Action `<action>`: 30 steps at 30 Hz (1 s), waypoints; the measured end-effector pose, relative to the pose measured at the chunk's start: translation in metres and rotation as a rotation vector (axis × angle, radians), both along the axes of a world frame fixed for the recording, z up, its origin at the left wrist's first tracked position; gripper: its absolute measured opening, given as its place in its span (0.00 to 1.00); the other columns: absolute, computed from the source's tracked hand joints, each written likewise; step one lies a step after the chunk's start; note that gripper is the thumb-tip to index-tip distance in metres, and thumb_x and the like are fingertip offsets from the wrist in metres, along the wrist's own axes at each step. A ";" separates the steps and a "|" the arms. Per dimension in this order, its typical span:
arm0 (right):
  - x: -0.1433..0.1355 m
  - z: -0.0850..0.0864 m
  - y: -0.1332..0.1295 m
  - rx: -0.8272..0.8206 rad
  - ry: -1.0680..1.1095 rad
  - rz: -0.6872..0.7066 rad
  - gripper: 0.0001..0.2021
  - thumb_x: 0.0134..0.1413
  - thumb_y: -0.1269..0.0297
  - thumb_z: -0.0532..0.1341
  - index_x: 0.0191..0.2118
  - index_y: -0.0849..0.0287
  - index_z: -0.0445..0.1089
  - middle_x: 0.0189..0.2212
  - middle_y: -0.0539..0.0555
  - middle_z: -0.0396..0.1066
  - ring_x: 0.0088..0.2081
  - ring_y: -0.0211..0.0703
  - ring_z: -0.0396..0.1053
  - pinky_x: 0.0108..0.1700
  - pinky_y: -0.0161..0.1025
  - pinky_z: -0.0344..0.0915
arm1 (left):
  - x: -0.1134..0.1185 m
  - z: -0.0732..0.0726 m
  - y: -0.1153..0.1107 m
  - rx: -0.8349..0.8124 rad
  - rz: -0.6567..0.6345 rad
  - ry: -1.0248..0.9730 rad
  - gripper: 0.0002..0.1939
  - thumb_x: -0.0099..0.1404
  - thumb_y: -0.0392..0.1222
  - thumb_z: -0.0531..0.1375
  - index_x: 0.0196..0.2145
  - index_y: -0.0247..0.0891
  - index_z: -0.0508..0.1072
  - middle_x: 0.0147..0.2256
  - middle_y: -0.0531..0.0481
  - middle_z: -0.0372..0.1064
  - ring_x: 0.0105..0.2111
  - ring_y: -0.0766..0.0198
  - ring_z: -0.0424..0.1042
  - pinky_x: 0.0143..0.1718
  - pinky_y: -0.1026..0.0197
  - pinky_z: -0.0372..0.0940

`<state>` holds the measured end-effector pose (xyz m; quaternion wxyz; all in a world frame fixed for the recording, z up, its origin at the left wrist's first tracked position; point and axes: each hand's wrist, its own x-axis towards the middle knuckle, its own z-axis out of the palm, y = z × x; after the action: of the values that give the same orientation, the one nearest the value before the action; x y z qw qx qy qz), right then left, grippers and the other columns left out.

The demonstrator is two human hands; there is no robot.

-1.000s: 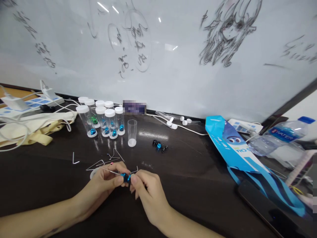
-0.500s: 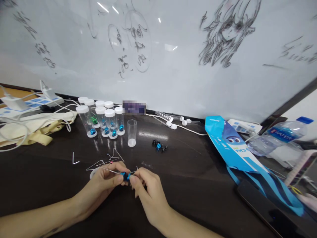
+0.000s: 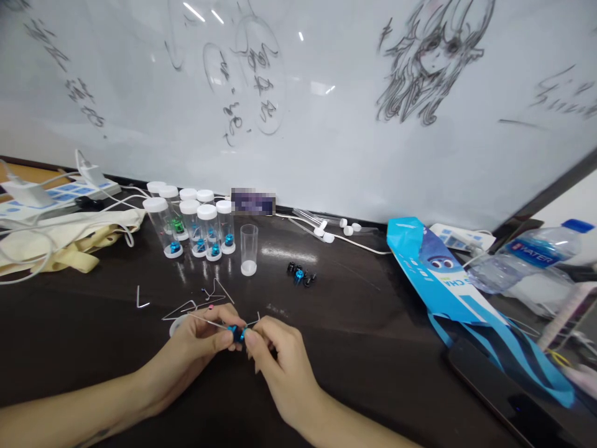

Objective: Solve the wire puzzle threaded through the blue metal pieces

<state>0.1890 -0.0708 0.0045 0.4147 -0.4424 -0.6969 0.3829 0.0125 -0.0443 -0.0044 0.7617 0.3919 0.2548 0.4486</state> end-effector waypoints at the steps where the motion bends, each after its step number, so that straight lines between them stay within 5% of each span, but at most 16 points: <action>1: 0.000 0.000 0.000 0.004 0.003 -0.010 0.15 0.67 0.60 0.55 0.28 0.59 0.66 0.21 0.47 0.63 0.24 0.36 0.62 0.29 0.34 0.58 | 0.000 -0.001 0.001 -0.003 0.008 0.000 0.04 0.57 0.35 0.69 0.33 0.36 0.80 0.29 0.52 0.71 0.31 0.67 0.69 0.38 0.65 0.63; 4: -0.001 -0.004 0.001 0.017 0.051 -0.030 0.04 0.63 0.64 0.60 0.38 0.57 0.67 0.30 0.48 0.66 0.24 0.34 0.63 0.30 0.34 0.59 | 0.000 -0.002 0.002 -0.003 0.035 0.001 0.04 0.57 0.35 0.69 0.33 0.36 0.80 0.30 0.53 0.71 0.33 0.67 0.69 0.39 0.65 0.63; 7: -0.001 -0.006 0.001 0.023 0.116 -0.029 0.04 0.62 0.65 0.61 0.41 0.56 0.67 0.41 0.51 0.67 0.25 0.32 0.64 0.30 0.34 0.61 | 0.000 -0.002 0.002 -0.004 0.048 0.005 0.04 0.57 0.36 0.69 0.33 0.36 0.80 0.30 0.53 0.70 0.33 0.67 0.69 0.39 0.65 0.63; 14: 0.000 -0.002 0.001 -0.050 0.081 0.038 0.18 0.69 0.59 0.53 0.27 0.59 0.67 0.22 0.48 0.64 0.24 0.35 0.63 0.28 0.34 0.58 | 0.000 0.001 -0.001 0.013 -0.003 -0.012 0.04 0.56 0.35 0.70 0.32 0.37 0.80 0.28 0.53 0.71 0.30 0.67 0.70 0.37 0.64 0.63; 22: -0.001 -0.005 -0.001 -0.011 0.075 -0.024 0.05 0.64 0.62 0.59 0.39 0.57 0.65 0.37 0.50 0.65 0.26 0.34 0.63 0.30 0.35 0.59 | -0.001 0.001 0.000 -0.014 0.035 0.005 0.04 0.57 0.35 0.69 0.33 0.37 0.81 0.31 0.53 0.70 0.33 0.67 0.69 0.39 0.66 0.63; 30: 0.002 -0.004 0.001 -0.054 0.070 0.042 0.19 0.70 0.57 0.51 0.26 0.59 0.64 0.22 0.48 0.63 0.25 0.36 0.62 0.30 0.35 0.58 | 0.000 0.002 -0.001 0.006 -0.005 -0.004 0.04 0.56 0.35 0.70 0.32 0.37 0.80 0.29 0.53 0.72 0.31 0.67 0.70 0.37 0.65 0.63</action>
<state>0.1907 -0.0703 0.0007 0.4188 -0.4251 -0.6805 0.4252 0.0127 -0.0449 -0.0026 0.7622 0.3939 0.2510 0.4483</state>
